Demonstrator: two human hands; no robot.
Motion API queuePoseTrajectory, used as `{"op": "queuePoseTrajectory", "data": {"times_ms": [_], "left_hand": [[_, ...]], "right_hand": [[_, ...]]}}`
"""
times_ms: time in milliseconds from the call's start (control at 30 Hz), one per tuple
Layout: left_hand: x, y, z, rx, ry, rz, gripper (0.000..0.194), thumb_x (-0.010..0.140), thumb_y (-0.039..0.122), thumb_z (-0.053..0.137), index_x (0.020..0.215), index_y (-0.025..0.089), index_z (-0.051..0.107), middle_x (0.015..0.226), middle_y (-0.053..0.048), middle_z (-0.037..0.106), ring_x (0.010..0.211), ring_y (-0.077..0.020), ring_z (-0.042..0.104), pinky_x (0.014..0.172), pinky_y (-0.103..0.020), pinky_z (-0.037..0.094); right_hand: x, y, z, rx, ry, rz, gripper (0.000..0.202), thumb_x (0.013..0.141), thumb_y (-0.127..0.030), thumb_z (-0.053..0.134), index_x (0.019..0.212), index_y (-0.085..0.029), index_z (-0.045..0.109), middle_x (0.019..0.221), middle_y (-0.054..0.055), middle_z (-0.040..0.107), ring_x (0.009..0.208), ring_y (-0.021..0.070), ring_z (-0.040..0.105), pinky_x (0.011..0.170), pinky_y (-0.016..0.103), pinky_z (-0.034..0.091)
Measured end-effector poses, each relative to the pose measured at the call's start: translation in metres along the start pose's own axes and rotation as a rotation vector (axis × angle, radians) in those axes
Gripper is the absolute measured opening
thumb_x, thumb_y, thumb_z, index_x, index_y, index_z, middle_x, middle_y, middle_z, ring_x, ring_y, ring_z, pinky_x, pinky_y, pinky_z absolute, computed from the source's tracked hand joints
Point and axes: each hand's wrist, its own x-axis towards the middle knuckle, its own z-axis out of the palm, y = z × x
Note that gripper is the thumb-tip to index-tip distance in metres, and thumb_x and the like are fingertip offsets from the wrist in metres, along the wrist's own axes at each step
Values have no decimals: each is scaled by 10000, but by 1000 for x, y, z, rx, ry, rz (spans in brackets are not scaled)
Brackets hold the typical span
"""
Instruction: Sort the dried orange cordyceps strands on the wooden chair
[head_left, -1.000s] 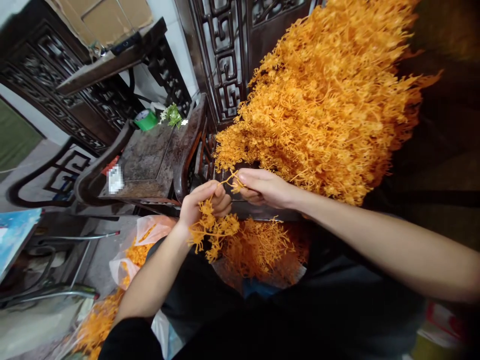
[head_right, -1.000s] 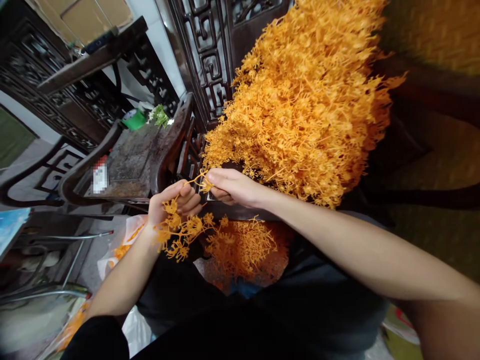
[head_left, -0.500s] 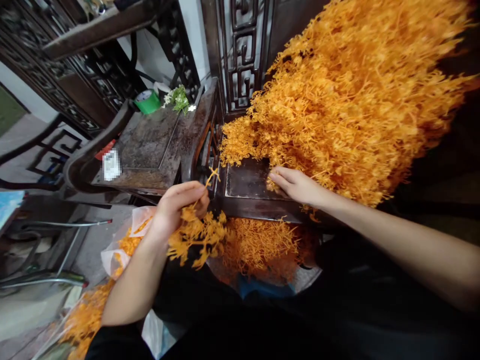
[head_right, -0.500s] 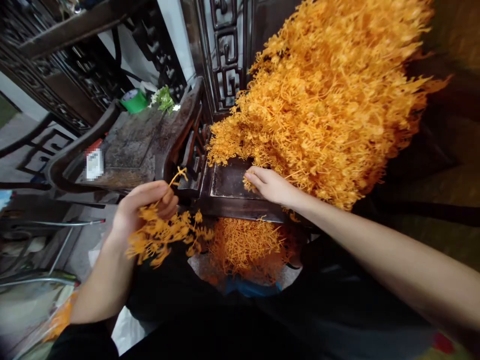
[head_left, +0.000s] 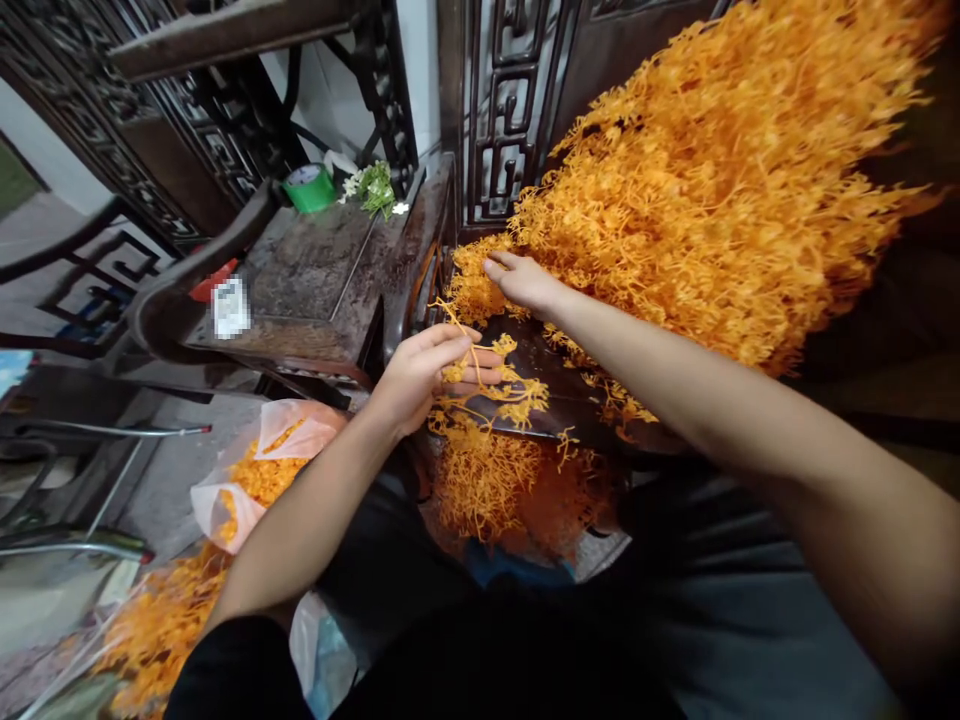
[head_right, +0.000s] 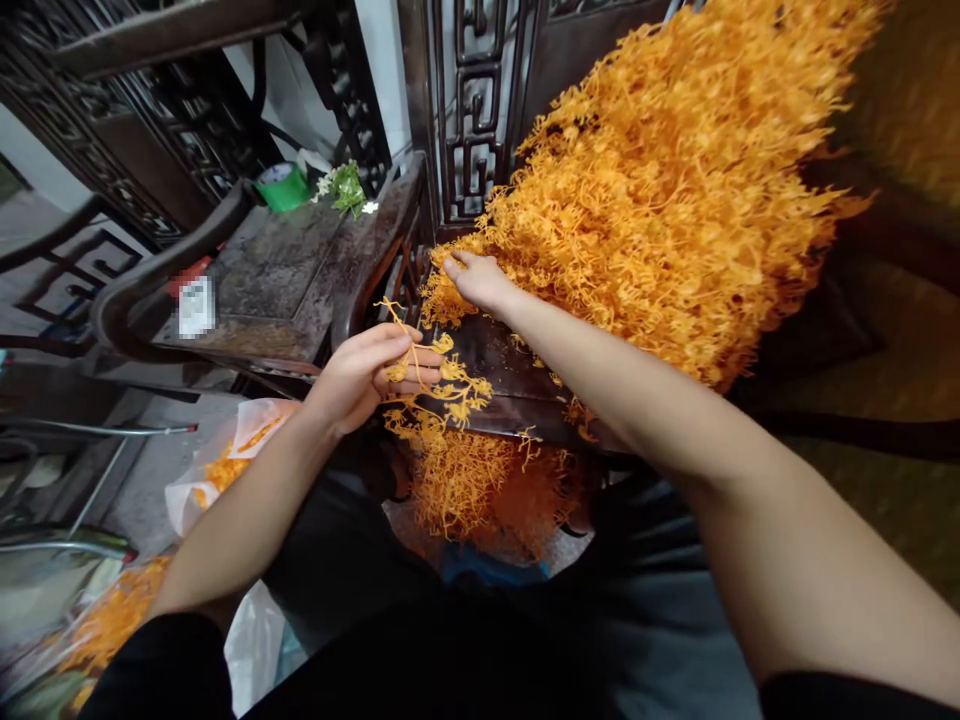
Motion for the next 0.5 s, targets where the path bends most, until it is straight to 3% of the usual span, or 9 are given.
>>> {"op": "queuePoseTrajectory", "data": {"times_ms": [67,133,200,300,500], "left_hand": [[4,-2,2,-20,12,6,211,876,302,737,1003,156,650,904,-86,768,732,-176,769,642,-248,569],[8,-5,4,-45,20,24,211,866,293,757,977,151,648,901,-86,754,727,-184,775,628,-247,576],[11,-8,7,-68,23,58,221,840,275,791,946,149,645,873,-74,740,704,-181,770,619,-252,584],[14,-14,15,-49,26,118,246,781,237,845,895,140,650,789,-60,730,644,-158,738,624,-270,598],[19,-23,41,153,82,190,272,707,201,889,746,129,629,676,-82,726,586,-164,717,545,-234,513]], "right_hand": [[-20,-10,-14,-79,32,-146,466,1022,-461,542,1332,-136,667,1413,183,612,1321,282,549,1197,489,336],[-53,-20,-31,12,-7,-296,476,1045,-499,477,1286,-149,692,1301,159,676,1226,255,610,1129,451,421],[-88,-30,-47,152,-240,-318,497,1008,-578,518,1249,-182,695,1104,112,737,990,222,682,948,410,531],[-127,-37,-65,214,-516,-276,437,882,-547,717,1129,-187,722,913,58,746,800,183,674,753,339,539],[-153,-30,-82,69,-417,-274,261,895,-441,709,874,-182,732,823,42,731,715,161,637,657,304,469]]}}
